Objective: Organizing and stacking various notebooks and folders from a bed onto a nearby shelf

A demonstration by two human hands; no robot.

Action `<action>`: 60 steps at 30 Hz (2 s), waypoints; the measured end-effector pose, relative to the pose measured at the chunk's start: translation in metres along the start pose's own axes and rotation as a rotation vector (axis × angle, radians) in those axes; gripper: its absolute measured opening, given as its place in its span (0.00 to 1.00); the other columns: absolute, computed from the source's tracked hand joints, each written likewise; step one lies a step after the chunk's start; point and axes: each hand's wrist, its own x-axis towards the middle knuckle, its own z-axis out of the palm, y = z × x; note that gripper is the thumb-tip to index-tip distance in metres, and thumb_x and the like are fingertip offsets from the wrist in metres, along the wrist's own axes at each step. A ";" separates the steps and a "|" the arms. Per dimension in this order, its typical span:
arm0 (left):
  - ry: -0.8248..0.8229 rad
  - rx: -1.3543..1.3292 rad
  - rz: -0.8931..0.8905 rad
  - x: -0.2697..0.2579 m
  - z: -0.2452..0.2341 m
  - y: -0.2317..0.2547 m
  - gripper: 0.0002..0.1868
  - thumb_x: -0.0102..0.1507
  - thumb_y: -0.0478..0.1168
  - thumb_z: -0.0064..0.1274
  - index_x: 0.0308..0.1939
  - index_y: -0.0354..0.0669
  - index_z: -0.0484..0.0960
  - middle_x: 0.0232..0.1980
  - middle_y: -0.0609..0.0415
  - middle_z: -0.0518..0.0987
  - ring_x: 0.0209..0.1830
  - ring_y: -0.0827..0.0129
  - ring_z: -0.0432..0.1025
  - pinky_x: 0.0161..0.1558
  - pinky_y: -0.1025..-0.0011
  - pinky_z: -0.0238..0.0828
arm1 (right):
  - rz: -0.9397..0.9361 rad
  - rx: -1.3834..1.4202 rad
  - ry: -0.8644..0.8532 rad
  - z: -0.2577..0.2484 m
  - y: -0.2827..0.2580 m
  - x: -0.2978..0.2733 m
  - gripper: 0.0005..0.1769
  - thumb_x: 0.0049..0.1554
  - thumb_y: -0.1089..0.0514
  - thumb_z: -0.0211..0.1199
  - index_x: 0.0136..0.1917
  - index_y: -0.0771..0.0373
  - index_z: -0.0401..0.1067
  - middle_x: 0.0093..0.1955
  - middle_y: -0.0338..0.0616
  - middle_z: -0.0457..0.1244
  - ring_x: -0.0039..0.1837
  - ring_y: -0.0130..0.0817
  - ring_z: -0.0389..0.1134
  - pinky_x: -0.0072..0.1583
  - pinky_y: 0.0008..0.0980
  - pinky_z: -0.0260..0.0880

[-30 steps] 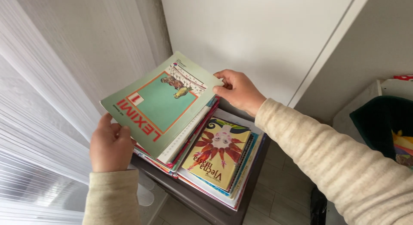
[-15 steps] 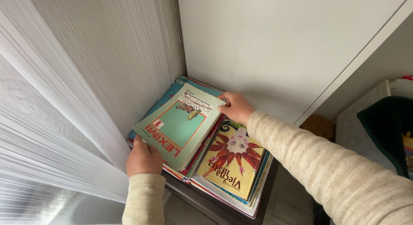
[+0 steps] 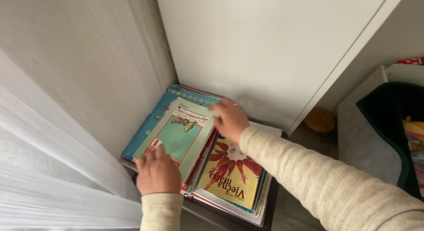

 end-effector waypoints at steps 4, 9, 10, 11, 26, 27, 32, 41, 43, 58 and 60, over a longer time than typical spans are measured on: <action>-0.178 -0.186 0.259 -0.008 0.012 0.028 0.20 0.66 0.52 0.45 0.59 0.56 0.78 0.62 0.50 0.78 0.57 0.43 0.71 0.45 0.46 0.78 | -0.370 -0.065 -0.029 0.026 0.010 -0.013 0.16 0.57 0.58 0.60 0.59 0.55 0.78 0.65 0.46 0.66 0.62 0.46 0.68 0.67 0.52 0.64; -0.345 -0.045 0.271 -0.007 0.011 0.047 0.16 0.63 0.57 0.44 0.50 0.61 0.75 0.57 0.56 0.74 0.54 0.47 0.73 0.44 0.46 0.78 | -0.438 -0.047 0.010 0.013 0.019 -0.036 0.13 0.56 0.53 0.60 0.52 0.56 0.79 0.57 0.38 0.70 0.61 0.46 0.68 0.63 0.49 0.65; -0.392 -0.046 0.248 -0.006 0.007 0.048 0.20 0.63 0.58 0.42 0.55 0.60 0.74 0.60 0.57 0.75 0.57 0.46 0.73 0.49 0.46 0.77 | -0.404 0.033 0.037 0.003 0.020 -0.044 0.12 0.58 0.55 0.59 0.52 0.56 0.79 0.57 0.39 0.70 0.59 0.45 0.68 0.61 0.47 0.66; -0.439 -0.046 0.225 -0.004 0.004 0.050 0.23 0.64 0.59 0.40 0.60 0.59 0.73 0.64 0.58 0.75 0.60 0.45 0.72 0.53 0.45 0.75 | -0.370 0.113 0.065 -0.006 0.021 -0.052 0.11 0.59 0.57 0.57 0.52 0.56 0.78 0.56 0.40 0.70 0.58 0.44 0.68 0.59 0.46 0.67; -0.205 -0.286 0.757 -0.088 -0.038 0.252 0.24 0.65 0.55 0.42 0.62 0.57 0.79 0.57 0.57 0.82 0.55 0.46 0.75 0.49 0.46 0.74 | 0.099 0.219 0.532 -0.157 0.150 -0.230 0.12 0.60 0.61 0.52 0.50 0.53 0.77 0.50 0.32 0.72 0.56 0.37 0.69 0.61 0.37 0.66; -0.210 -0.293 0.791 -0.100 -0.035 0.267 0.24 0.65 0.55 0.42 0.62 0.57 0.79 0.57 0.57 0.82 0.55 0.46 0.75 0.49 0.46 0.74 | 0.126 0.210 0.554 -0.166 0.163 -0.249 0.12 0.60 0.61 0.52 0.50 0.53 0.77 0.50 0.32 0.72 0.56 0.37 0.69 0.61 0.37 0.66; -0.243 -0.449 1.079 -0.163 -0.035 0.341 0.22 0.64 0.49 0.45 0.60 0.53 0.80 0.48 0.49 0.84 0.46 0.41 0.75 0.55 0.50 0.72 | 0.289 0.173 0.721 -0.198 0.229 -0.338 0.11 0.59 0.61 0.54 0.49 0.52 0.78 0.48 0.31 0.72 0.55 0.34 0.70 0.59 0.36 0.68; -0.347 -0.410 1.362 -0.328 -0.020 0.470 0.22 0.62 0.53 0.49 0.59 0.56 0.79 0.51 0.54 0.83 0.48 0.46 0.74 0.50 0.51 0.73 | 0.773 0.331 0.842 -0.207 0.364 -0.514 0.12 0.59 0.59 0.53 0.48 0.52 0.77 0.47 0.32 0.73 0.46 0.26 0.72 0.50 0.28 0.69; -0.366 -0.375 1.416 -0.364 -0.035 0.492 0.20 0.62 0.53 0.49 0.56 0.57 0.79 0.47 0.55 0.82 0.48 0.48 0.74 0.43 0.49 0.74 | 0.852 0.325 0.886 -0.189 0.405 -0.561 0.11 0.56 0.57 0.54 0.46 0.52 0.77 0.45 0.33 0.73 0.47 0.27 0.72 0.52 0.29 0.68; -1.088 0.225 1.357 -0.514 -0.055 0.602 0.23 0.72 0.54 0.35 0.71 0.62 0.64 0.68 0.66 0.71 0.69 0.66 0.62 0.57 0.57 0.78 | 1.727 1.072 1.069 -0.108 0.591 -0.769 0.14 0.58 0.57 0.59 0.56 0.62 0.73 0.48 0.48 0.74 0.42 0.34 0.70 0.43 0.31 0.64; -1.173 0.334 1.280 -0.514 -0.056 0.613 0.24 0.73 0.55 0.35 0.73 0.64 0.61 0.71 0.68 0.68 0.73 0.67 0.60 0.63 0.58 0.76 | 1.772 1.251 1.138 -0.090 0.615 -0.778 0.12 0.60 0.54 0.60 0.55 0.60 0.72 0.49 0.48 0.73 0.41 0.33 0.68 0.37 0.29 0.56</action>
